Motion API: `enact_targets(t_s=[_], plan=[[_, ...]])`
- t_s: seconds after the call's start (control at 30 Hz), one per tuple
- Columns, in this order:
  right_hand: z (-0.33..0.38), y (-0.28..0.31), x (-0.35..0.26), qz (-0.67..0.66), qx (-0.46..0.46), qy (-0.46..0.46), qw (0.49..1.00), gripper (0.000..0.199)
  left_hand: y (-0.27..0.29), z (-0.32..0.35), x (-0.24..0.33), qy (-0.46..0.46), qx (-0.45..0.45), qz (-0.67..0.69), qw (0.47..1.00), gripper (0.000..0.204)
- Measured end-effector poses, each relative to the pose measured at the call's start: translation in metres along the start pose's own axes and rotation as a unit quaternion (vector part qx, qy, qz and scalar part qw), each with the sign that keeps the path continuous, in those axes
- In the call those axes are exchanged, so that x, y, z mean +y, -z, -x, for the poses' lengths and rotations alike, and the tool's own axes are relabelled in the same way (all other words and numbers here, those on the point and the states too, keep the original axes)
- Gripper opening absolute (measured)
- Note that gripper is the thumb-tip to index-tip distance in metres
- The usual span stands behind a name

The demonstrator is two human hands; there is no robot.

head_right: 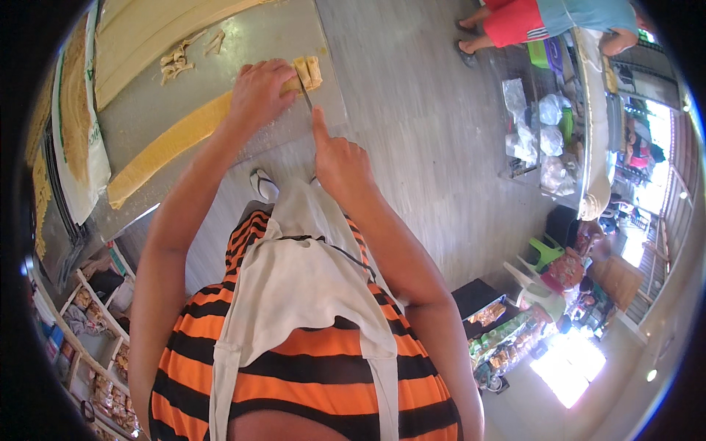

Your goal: The person arranges small rectangular dough pieces on a metal tray, brushes a large sheet of dough with a yellow liquid, and cuts the sheet into strips. The person then folds the strips and cuts them into smaller pieces.

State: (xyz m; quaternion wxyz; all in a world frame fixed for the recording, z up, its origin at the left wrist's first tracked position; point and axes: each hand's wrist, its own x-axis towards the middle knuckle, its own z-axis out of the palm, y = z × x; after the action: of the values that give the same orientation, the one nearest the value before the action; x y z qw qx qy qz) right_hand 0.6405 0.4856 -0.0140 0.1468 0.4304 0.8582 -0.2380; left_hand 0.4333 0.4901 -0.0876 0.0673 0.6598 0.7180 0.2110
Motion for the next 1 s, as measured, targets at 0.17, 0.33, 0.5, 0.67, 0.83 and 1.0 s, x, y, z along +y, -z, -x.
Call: enact_targets(t_s=[0.17, 0.33, 0.5, 0.67, 0.83, 1.0], plan=[[0.032, 0.023, 0.001, -0.026, -0.082, -0.066, 0.994, 0.074, 0.009, 0.005, -0.004, 0.016, 0.0, 0.045, 0.999, 0.035], [0.005, 0.025, -0.005, -0.034, -0.019, -0.027, 0.999, 0.073, 0.018, 0.014, -0.005, 0.042, 0.01, 0.052, 0.998, 0.033], [-0.026, 0.016, -0.016, -0.017, 0.014, -0.008, 1.0, 0.063, 0.016, 0.012, -0.003, 0.059, -0.01, 0.043, 0.997, 0.034], [-0.019, 0.014, -0.016, -0.006, -0.022, -0.026, 0.999, 0.064, 0.011, 0.009, -0.007, 0.031, -0.001, 0.044, 0.999, 0.033], [-0.053, -0.01, -0.023, -0.018, 0.023, -0.002, 1.0, 0.066, 0.006, 0.01, -0.009, 0.019, -0.007, 0.012, 1.0, 0.031], [-0.005, -0.013, -0.019, -0.02, -0.031, -0.055, 0.998, 0.065, 0.007, 0.011, -0.009, 0.014, -0.001, 0.027, 1.0, 0.033]])
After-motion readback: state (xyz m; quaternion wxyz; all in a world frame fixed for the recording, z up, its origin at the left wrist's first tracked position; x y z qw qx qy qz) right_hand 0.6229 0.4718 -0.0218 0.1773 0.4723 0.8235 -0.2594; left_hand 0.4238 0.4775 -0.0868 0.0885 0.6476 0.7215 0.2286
